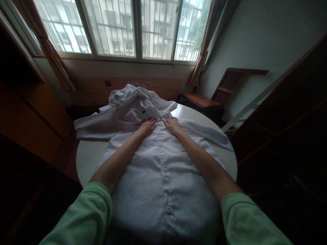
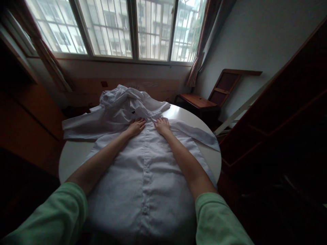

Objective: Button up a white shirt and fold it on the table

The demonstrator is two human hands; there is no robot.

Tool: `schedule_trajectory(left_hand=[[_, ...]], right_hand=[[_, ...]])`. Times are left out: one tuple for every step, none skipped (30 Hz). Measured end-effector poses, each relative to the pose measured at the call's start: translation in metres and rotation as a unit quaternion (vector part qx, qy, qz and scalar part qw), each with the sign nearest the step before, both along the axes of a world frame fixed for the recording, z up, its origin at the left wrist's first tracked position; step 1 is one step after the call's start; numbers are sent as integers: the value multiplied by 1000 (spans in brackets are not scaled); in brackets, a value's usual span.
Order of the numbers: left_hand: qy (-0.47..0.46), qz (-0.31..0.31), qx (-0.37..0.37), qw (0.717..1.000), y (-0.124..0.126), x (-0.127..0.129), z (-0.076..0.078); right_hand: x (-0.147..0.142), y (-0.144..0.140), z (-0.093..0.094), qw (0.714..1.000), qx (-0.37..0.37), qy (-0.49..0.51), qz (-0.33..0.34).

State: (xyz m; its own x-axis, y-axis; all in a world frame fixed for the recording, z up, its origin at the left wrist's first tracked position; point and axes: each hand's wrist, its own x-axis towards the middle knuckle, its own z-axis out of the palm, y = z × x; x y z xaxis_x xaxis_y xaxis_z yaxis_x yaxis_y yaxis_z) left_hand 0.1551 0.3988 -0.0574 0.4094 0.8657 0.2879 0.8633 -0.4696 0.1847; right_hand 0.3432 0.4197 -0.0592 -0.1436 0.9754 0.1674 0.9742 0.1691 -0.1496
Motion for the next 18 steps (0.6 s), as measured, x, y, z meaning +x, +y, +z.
schedule_trajectory(left_hand=[[-9, 0, -2, 1000, -1, 0, 0], [-22, -2, -1, 1000, -2, 1, 0], [-42, -6, 4, 999, -4, 1, 0], [-68, -11, 10, 998, -5, 1, 1], [-97, -15, 17, 995, -7, 0, 2], [-126, -20, 23, 992, -10, -2, 3], [-151, -24, 28, 988, -12, -7, 5], [-167, -30, 32, 985, -16, -14, 7], [-174, -39, 37, 983, -19, -24, 9], [-175, -45, 43, 983, -24, -37, 11], [-171, -48, 52, 983, -29, -53, 13], [-168, -40, 61, 983, -35, -71, 16], [-171, -12, 75, 982, -42, -90, 19], [-179, 32, 89, 979, -51, -111, 21], [-183, 87, 100, 974, -62, -131, 24], [-176, 141, 101, 969, -74, -150, 26], [-154, 180, 86, 968, -87, -167, 28], [-129, 212, 63, 967, -102, -182, 30]], right_hand=[[0, -1, -1, 1000, -2, -1, -8], [-1, -2, -1, 1000, -3, 0, -19], [-2, -3, -1, 1000, -4, 2, -28], [-2, -4, -1, 999, -5, 5, -35], [-2, -5, -1, 999, -8, 9, -38], [-1, -6, -1, 999, -11, 11, -38], [0, -6, 0, 999, -13, 11, -36], [2, -6, 0, 999, -14, 10, -34], [5, -7, 0, 999, -14, 9, -32], [8, -7, 0, 999, -14, 8, -29], [11, -8, 0, 1000, -13, 6, -26], [15, -9, 0, 1000, -13, 5, -24], [18, -10, -1, 1000, -12, 4, -22], [20, -11, -1, 1000, -11, 2, -22], [22, -11, -1, 1000, -11, 0, -22], [24, -12, -1, 1000, -11, -1, -24], [24, -13, -1, 1000, -10, -3, -25], [24, -14, -1, 1000, -10, -3, -26]])
